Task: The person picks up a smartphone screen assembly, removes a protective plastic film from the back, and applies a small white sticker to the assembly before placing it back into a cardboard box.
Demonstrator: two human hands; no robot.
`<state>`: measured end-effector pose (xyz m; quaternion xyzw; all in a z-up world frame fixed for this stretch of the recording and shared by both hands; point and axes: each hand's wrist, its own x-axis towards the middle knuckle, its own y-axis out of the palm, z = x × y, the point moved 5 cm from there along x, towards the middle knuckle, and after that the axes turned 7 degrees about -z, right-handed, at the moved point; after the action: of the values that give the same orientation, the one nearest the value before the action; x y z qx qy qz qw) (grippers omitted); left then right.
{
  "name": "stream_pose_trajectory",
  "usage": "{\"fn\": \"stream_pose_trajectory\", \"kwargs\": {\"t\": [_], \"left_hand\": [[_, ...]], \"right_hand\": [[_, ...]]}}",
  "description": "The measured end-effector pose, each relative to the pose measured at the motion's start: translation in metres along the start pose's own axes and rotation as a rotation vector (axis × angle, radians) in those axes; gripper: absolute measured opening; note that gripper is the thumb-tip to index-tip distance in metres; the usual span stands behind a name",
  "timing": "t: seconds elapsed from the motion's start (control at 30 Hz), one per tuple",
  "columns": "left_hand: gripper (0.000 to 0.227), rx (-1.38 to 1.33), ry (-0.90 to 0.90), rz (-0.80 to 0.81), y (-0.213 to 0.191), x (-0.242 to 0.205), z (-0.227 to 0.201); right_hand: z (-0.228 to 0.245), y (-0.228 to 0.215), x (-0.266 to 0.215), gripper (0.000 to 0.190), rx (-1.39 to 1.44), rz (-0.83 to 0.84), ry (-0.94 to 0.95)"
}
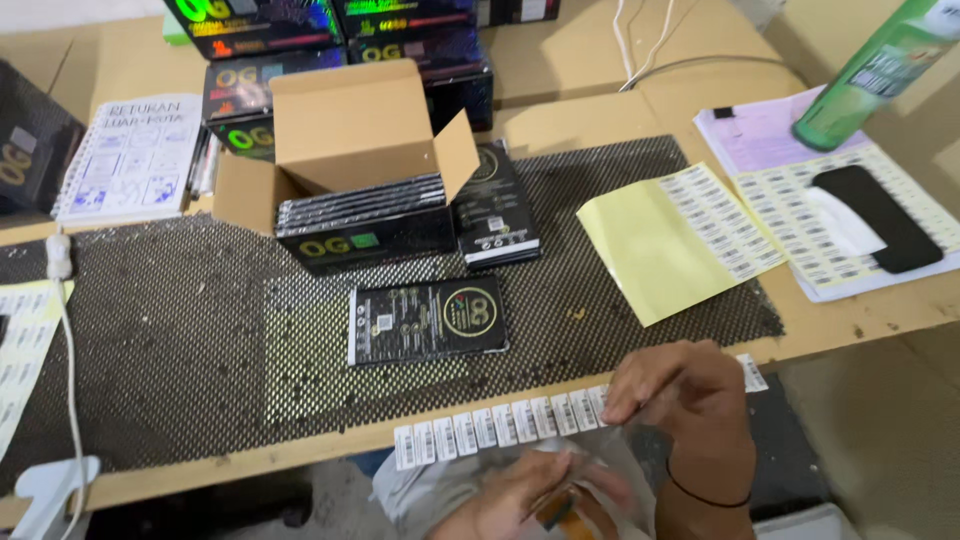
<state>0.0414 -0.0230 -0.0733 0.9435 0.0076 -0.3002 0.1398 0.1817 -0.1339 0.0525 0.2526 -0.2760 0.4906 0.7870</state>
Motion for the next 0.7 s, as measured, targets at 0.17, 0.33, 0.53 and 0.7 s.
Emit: {"fn": "stream_pose_trajectory", "kwargs": {"t": [0.17, 0.33, 0.53, 0.7], "left_hand": [[0.053, -0.645, 0.577, 0.183, -0.028, 0.014, 0.032], [0.066, -0.235, 0.561, -0.098, -0.034, -0.036, -0.058], [0.060, -0.195, 0.698, -0.355, -0.040, -0.045, -0.071], [0.035, -0.403, 0.251, -0.890, -0.026, -0.064, -0.096]], "right_hand": [[-0.018, -0.002, 0.002, 0.021, -0.508, -0.544, 0.349], [-0.031, 0.009, 0.031, 0.030, -0.612, -0.562, 0.429], [-0.038, 0.050, 0.042, 0.037, -0.614, -0.238, 0.413], [-0.043, 0.045, 0.052, 0.040, -0.723, -0.304, 0.403]]}}
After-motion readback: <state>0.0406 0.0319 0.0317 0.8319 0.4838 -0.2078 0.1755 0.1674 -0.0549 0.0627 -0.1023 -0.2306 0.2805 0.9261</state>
